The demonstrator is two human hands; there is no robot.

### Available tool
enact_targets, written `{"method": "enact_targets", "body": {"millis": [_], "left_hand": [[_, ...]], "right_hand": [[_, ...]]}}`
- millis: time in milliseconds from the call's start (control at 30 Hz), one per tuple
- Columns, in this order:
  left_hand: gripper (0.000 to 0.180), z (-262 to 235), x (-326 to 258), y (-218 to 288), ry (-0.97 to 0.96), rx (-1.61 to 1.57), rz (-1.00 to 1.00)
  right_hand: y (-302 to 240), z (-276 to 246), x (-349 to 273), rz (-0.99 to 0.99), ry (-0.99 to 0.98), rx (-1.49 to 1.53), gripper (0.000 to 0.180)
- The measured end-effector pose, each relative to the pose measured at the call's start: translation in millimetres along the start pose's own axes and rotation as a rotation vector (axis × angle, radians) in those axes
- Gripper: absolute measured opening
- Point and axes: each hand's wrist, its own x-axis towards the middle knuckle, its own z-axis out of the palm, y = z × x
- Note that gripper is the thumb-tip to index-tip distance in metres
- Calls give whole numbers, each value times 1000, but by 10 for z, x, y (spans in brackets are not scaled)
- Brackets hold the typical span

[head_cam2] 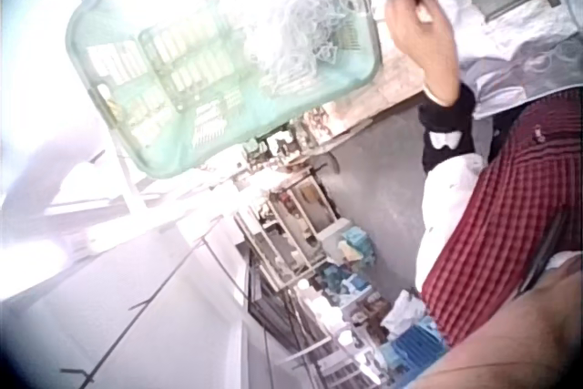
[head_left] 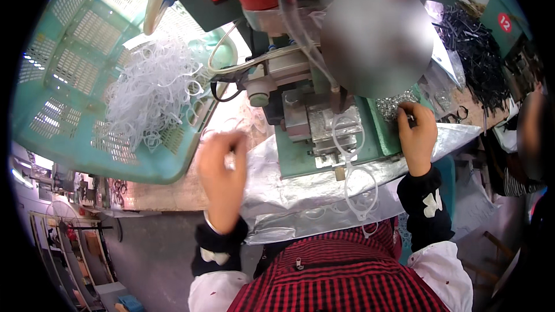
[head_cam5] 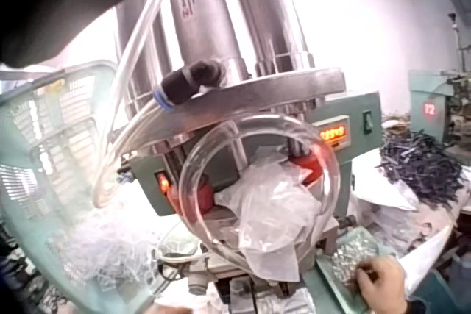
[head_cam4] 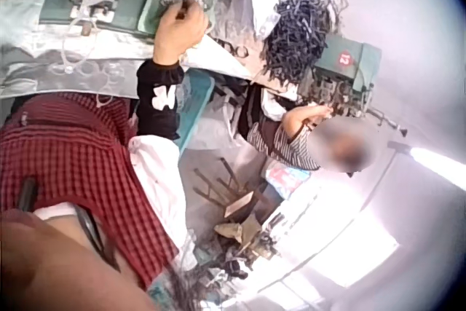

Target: The person repeatedly picks up a clear plastic ring and a small metal pin, places them into a press machine, and operates the lever to join them. The finished items are dropped into a green basket. The process is repeated continuously throughout the clip.

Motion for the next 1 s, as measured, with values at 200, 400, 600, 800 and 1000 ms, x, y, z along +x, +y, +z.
{"method": "enact_targets", "body": {"millis": [200, 400, 600, 800, 1000], "left_hand": [[12, 365, -164, -1672, -135, 639, 80], [26, -126, 472, -1157, -82, 328, -303], [34, 338, -12, -1611, -192, 414, -419], [22, 185, 26, -1039, 123, -183, -275], [26, 167, 213, -466, -60, -712, -494]], "right_hand": [[-128, 186, 91, 159, -20, 257, 10], [-98, 50, 55, 172, -31, 324, 13], [-132, 139, -2, 115, -75, 312, 13], [26, -407, -261, 279, -58, 376, 13], [-874, -276, 233, 117, -250, 818, 18]]}}
